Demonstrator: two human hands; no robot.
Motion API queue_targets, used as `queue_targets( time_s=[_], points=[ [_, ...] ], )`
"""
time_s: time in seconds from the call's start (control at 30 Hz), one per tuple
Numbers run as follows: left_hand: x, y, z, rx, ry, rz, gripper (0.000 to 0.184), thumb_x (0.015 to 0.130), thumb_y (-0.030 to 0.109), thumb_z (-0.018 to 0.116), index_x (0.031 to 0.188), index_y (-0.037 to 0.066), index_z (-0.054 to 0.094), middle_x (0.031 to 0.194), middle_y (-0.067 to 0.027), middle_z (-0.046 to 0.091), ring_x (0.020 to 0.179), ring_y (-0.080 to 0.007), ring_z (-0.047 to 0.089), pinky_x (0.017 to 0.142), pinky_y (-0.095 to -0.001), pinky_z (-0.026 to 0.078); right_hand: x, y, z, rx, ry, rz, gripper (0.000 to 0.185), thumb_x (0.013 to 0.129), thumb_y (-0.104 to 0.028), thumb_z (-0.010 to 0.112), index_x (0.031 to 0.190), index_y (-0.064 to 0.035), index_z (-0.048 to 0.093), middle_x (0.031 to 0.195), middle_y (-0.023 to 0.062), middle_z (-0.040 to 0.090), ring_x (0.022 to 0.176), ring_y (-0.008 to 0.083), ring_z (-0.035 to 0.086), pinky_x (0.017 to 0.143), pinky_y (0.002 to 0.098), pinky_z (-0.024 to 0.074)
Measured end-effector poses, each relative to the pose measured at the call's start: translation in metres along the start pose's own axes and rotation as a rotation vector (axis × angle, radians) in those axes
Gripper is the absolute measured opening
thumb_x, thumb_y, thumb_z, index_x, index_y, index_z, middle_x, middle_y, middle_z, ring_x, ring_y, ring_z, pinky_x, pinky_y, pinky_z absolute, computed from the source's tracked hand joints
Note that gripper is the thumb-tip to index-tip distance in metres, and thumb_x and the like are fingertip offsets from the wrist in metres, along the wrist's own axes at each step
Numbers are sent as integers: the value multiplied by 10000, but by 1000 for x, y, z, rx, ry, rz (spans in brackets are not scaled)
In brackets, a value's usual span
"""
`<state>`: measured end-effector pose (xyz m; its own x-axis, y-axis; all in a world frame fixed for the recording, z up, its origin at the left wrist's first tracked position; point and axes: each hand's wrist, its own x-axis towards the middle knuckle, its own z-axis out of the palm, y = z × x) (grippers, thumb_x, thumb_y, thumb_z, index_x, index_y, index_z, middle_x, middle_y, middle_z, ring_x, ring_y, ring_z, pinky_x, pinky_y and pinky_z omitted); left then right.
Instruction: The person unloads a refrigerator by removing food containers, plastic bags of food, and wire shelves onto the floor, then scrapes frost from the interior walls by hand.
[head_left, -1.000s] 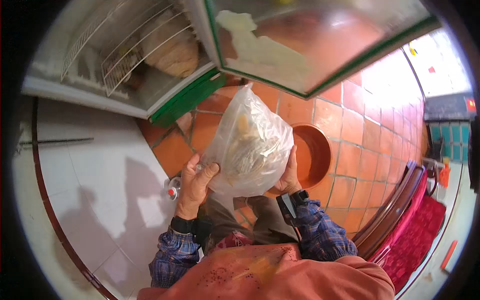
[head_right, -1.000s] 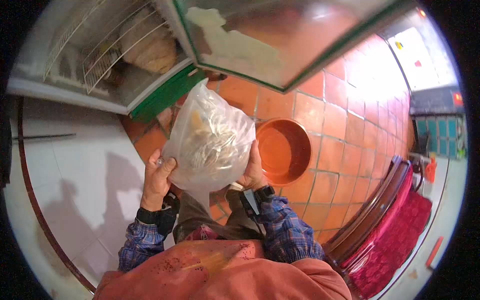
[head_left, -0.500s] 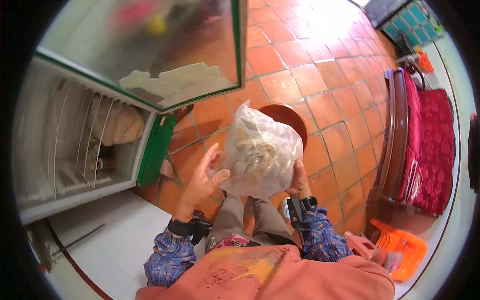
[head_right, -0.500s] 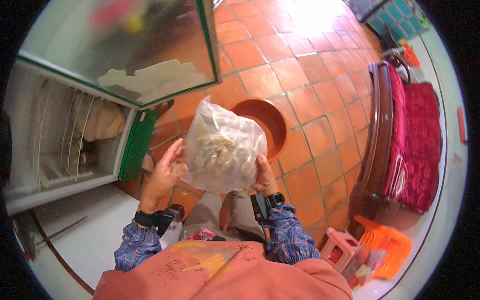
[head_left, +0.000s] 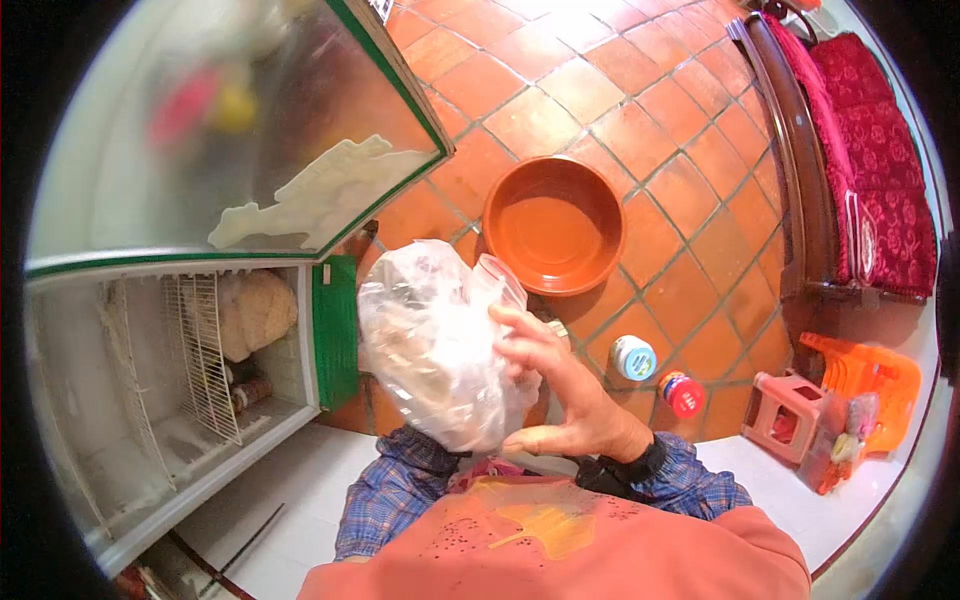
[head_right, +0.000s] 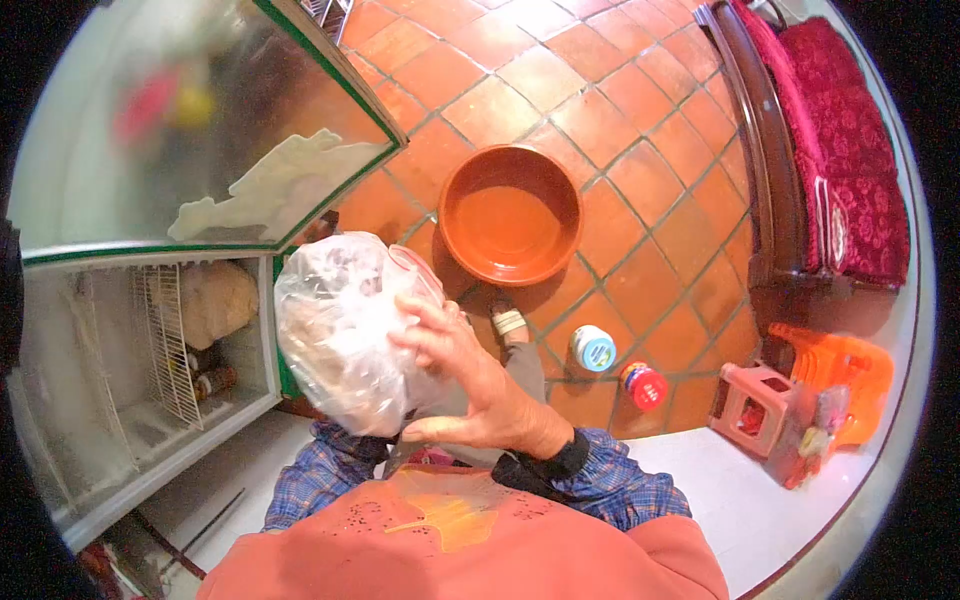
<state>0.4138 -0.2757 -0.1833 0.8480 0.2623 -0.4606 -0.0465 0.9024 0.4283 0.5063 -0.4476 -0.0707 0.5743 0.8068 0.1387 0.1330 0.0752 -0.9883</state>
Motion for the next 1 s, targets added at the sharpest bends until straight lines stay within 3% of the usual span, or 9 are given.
queue_targets(
  time_s=[0.13, 0.27, 0.47, 0.57, 0.67, 0.7, 0.77, 0.8, 1.0],
  points=[
    [-32, 22, -17, 45, 48, -3, 554, 977, 443, 410, 1356, 39, 404, 1305, -121, 519, 1162, -236, 531, 972, -373, 446, -6, -3, 10, -206, -39, -130, 679, 726, -195, 780, 1321, -93, 468, 1387, 149, 365, 1161, 278, 458, 1010, 403, 338],
    [-41, 32, -22, 89, 76, 3, 556, 975, 447, 412, 1357, 43, 404, 1306, -119, 518, 1161, -236, 531, 971, -374, 449, -14, 7, 18, 68, -36, -55, 643, 726, -130, 760, 1303, -76, 479, 1331, 135, 384, 1076, 238, 497, 943, 353, 405],
    [-25, 27, -12, 152, 67, -24, 560, 972, 454, 415, 1359, 49, 404, 1308, -116, 517, 1159, -236, 531, 969, -375, 453, -11, 14, 14, 200, 183, 145, 773, 802, -192, 723, 1435, -67, 297, 1408, 113, 319, 1272, 228, 381, 1014, 345, 381],
    [-2, 29, 5, 198, 12, -57, 562, 970, 457, 417, 1360, 52, 404, 1309, -114, 516, 1159, -236, 532, 968, -376, 455, -19, 27, 15, 688, 230, 186, 732, 862, -174, 656, 1462, -74, 248, 1446, 128, 324, 1293, 212, 356, 1054, 344, 336],
    [26, 29, 26, 256, -52, -77, 564, 969, 460, 418, 1361, 54, 404, 1310, -112, 515, 1158, -236, 532, 967, -377, 457, -20, 26, -7, 792, 338, 117, 646, 895, -202, 612, 1444, -73, 299, 1406, 115, 367, 1287, 224, 364, 1061, 341, 319],
    [31, 26, 32, 267, -67, -86, 565, 968, 461, 419, 1361, 55, 404, 1311, -112, 515, 1158, -236, 532, 966, -377, 457, -22, 33, -10, 780, 347, 108, 646, 895, -202, 612, 1444, -73, 299, 1406, 115, 367, 1287, 224, 364, 1061, 341, 319],
    [38, 15, 44, 289, -91, -114, 566, 967, 463, 420, 1362, 57, 404, 1311, -111, 515, 1158, -236, 532, 966, -377, 459, -36, 56, -12, 250, 329, 196, 513, 941, -215, 556, 1393, -43, 389, 1362, 83, 404, 1286, 197, 347, 1087, 330, 258],
    [41, 7, 51, 296, -100, -138, 567, 967, 464, 420, 1362, 58, 404, 1312, -110, 515, 1157, -236, 532, 965, -377, 459, -39, 63, -13, 234, 381, 156, 429, 952, -241, 531, 1324, -32, 483, 1236, 88, 462, 1244, 207, 375, 1067, 335, 276],
    [51, -72, 109, 330, -176, -315, 571, 964, 471, 423, 1364, 64, 403, 1314, -107, 513, 1156, -235, 532, 963, -379, 463, -71, 64, -84, -165, 390, 147, 380, 944, -203, 531, 1284, -34, 520, 1053, 90, 520, 1083, 224, 462, 981, 332, 346]
  ],
)
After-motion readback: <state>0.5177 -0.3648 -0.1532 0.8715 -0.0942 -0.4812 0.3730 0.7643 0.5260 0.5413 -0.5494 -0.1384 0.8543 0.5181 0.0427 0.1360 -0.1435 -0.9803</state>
